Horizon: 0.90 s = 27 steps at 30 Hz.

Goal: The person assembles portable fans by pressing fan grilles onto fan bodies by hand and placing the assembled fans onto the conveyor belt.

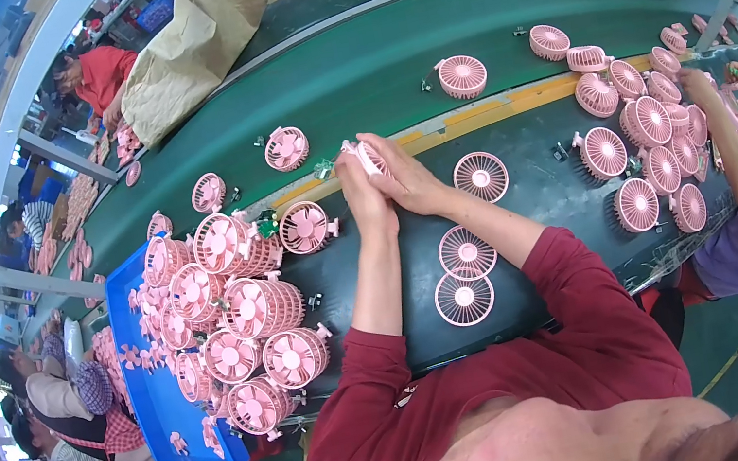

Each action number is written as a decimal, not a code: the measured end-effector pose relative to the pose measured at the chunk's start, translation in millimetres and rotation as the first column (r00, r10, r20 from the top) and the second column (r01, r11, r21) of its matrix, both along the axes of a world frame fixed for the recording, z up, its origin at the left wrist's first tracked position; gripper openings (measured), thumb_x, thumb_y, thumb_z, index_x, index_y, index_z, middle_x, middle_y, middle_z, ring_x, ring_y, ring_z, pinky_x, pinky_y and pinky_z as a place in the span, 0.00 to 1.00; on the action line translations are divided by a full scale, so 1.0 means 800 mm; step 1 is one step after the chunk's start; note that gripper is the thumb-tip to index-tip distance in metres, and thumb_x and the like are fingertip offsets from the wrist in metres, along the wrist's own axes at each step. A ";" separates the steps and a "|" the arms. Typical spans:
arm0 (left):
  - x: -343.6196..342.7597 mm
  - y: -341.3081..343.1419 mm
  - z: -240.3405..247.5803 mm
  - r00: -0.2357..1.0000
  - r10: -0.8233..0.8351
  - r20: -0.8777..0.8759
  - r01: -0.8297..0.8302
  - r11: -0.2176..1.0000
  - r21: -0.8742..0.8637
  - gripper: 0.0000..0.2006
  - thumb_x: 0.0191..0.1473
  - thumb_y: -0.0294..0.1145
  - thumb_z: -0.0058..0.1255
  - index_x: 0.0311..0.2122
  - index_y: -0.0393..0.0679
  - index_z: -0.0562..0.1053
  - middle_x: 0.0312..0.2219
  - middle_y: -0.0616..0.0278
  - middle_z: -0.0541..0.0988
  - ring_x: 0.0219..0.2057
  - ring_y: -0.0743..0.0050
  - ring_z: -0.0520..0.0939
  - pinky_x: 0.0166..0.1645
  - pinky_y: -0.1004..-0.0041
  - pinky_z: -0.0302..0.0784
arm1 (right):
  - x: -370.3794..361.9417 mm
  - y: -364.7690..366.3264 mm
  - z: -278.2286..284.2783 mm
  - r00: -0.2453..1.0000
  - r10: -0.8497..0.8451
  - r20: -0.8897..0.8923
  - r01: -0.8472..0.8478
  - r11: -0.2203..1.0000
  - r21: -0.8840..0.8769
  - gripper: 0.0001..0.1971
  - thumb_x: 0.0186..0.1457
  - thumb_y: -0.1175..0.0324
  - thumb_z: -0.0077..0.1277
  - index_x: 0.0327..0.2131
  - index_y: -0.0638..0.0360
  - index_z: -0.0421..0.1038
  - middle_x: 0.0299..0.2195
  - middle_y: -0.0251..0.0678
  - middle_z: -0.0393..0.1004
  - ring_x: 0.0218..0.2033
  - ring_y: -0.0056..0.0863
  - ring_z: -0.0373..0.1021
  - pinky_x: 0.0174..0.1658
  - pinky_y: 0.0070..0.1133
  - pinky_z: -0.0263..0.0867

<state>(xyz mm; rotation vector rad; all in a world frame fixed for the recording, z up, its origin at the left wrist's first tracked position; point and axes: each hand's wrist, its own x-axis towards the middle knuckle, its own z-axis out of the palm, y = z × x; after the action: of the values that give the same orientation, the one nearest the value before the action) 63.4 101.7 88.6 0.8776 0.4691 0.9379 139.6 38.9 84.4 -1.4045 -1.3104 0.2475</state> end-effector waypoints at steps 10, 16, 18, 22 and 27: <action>0.029 0.014 -0.011 0.953 0.298 -0.056 -0.197 0.749 0.633 0.16 0.63 0.36 0.40 0.48 0.34 0.67 0.45 0.50 0.68 0.49 0.57 0.69 0.55 0.63 0.61 | -0.003 0.023 0.006 0.798 0.184 -0.574 -0.119 0.982 0.148 0.23 0.67 0.56 0.28 0.59 0.58 0.50 0.54 0.39 0.61 0.56 0.26 0.59 0.59 0.23 0.53; 0.049 0.041 -0.001 0.945 0.316 -0.084 -0.177 0.710 0.682 0.16 0.64 0.37 0.39 0.47 0.34 0.68 0.44 0.49 0.69 0.48 0.60 0.71 0.53 0.65 0.64 | 0.015 0.049 0.013 0.795 0.145 -0.589 -0.068 0.986 0.151 0.24 0.67 0.53 0.30 0.59 0.59 0.53 0.52 0.38 0.63 0.54 0.25 0.60 0.57 0.22 0.56; 0.051 0.052 0.000 0.957 0.247 -0.153 -0.083 0.737 0.671 0.17 0.64 0.38 0.37 0.47 0.33 0.68 0.45 0.47 0.70 0.50 0.55 0.69 0.55 0.61 0.61 | 0.030 0.055 0.016 0.831 0.062 -0.553 -0.035 0.998 0.060 0.24 0.67 0.52 0.31 0.58 0.59 0.54 0.52 0.38 0.64 0.54 0.25 0.61 0.57 0.22 0.56; 0.058 0.096 -0.010 0.825 0.496 -0.270 0.028 0.442 0.897 0.21 0.60 0.40 0.42 0.51 0.34 0.65 0.50 0.43 0.68 0.54 0.45 0.66 0.59 0.55 0.56 | 0.090 0.054 0.036 0.939 -0.307 -0.153 0.298 0.951 -0.081 0.26 0.60 0.55 0.45 0.55 0.62 0.60 0.51 0.50 0.66 0.53 0.40 0.65 0.55 0.27 0.59; 0.044 0.155 -0.018 0.438 0.797 -0.417 0.069 0.432 0.899 0.29 0.50 0.40 0.54 0.57 0.44 0.62 0.58 0.49 0.60 0.58 0.44 0.62 0.56 0.46 0.63 | 0.158 -0.015 0.013 0.700 -0.549 0.457 0.607 0.795 0.025 0.33 0.46 0.55 0.60 0.54 0.58 0.63 0.53 0.56 0.62 0.52 0.52 0.62 0.55 0.38 0.60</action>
<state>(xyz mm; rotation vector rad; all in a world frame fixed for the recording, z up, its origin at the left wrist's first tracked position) 98.8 225.4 74.4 2.2836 1.1937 1.2056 265.8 26.7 94.5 -1.9944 -1.1359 -0.4602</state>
